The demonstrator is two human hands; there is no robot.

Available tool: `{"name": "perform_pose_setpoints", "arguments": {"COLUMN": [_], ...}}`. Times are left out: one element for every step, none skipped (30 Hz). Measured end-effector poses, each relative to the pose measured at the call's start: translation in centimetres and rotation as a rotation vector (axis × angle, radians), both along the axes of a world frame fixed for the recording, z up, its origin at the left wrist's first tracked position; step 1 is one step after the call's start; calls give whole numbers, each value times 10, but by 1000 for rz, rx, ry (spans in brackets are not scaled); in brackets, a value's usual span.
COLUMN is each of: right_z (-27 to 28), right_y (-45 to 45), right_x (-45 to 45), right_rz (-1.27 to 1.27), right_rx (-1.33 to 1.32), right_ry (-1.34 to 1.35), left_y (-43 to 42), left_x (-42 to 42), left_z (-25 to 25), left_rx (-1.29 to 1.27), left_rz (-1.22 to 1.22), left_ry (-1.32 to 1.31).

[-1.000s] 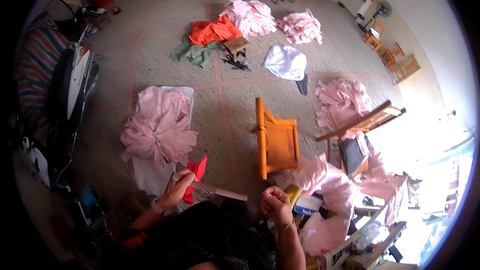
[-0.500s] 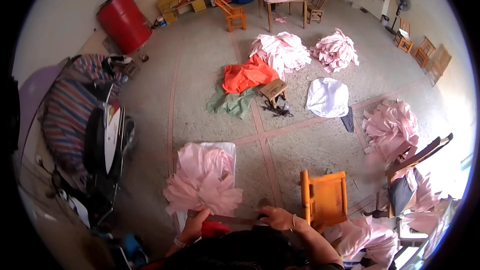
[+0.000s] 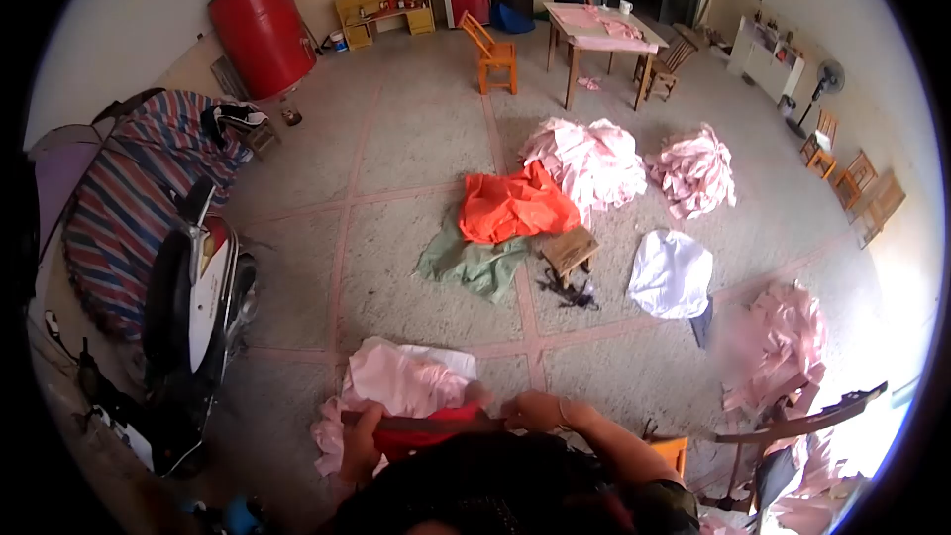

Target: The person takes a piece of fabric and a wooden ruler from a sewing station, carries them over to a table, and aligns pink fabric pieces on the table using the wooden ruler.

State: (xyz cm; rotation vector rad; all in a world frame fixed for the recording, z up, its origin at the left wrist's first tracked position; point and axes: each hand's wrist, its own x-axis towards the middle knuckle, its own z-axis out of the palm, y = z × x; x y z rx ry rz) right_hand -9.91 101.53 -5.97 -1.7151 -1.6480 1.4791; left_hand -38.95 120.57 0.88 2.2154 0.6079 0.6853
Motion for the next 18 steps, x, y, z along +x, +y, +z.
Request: {"name": "perform_pose_setpoints", "arguments": {"right_z": [10, 23, 35, 43, 47, 50, 47, 58, 63, 47, 43, 39, 36, 28, 20, 16, 15, 22], "right_y": [20, 40, 57, 77, 98, 112, 142, 160, 174, 184, 199, 216, 231, 246, 263, 284, 306, 328], "right_x": [16, 30, 47, 62, 75, 90, 106, 126, 143, 157, 171, 187, 202, 219, 240, 262, 285, 306], "right_rz": [-9, -28, -29, -35, -47, -54, -71, -70, -65, -112, -112, -111, -109, -108, -111, -115, -98, -82], "right_rx": [7, 32, -6, -32, -52, 18, -14, -61, -104, -63, -81, -99, -114, -109, -96, -77, -41, -10], "right_ry": [20, -27, -56, -77, -88, -100, -83, -82, -90, -68, -65, -61, -55, -34, -15, 3, -20, -37], "left_y": [19, 37, 61, 79, 97, 118, 158, 179, 197, 215, 233, 251, 267, 285, 305, 328, 350, 369], "left_x": [19, 38, 55, 73, 89, 105, 128, 148, 165, 180, 196, 214, 231, 248, 268, 289, 311, 331], "left_z": [7, 15, 16, 22, 31, 40, 39, 34, 31, 27, 27, 28, 28, 23, 15, 12, 13, 18], "left_rx": [-263, -517, -865, -943, -1015, -1083, -1031, -995, -956, -952, -978, -1004, -1027, -996, -958, -914, -920, -930], "left_rz": [34, 93, 128, 133, 136, 138, 119, 108, 94, 92, 72, 54, 37, 44, 47, 45, 50, 57], "left_ry": [-68, -161, -302, -320, -327, -324, -287, -273, -269, -256, -240, -224, -206, -204, -204, -204, -212, -214]}}
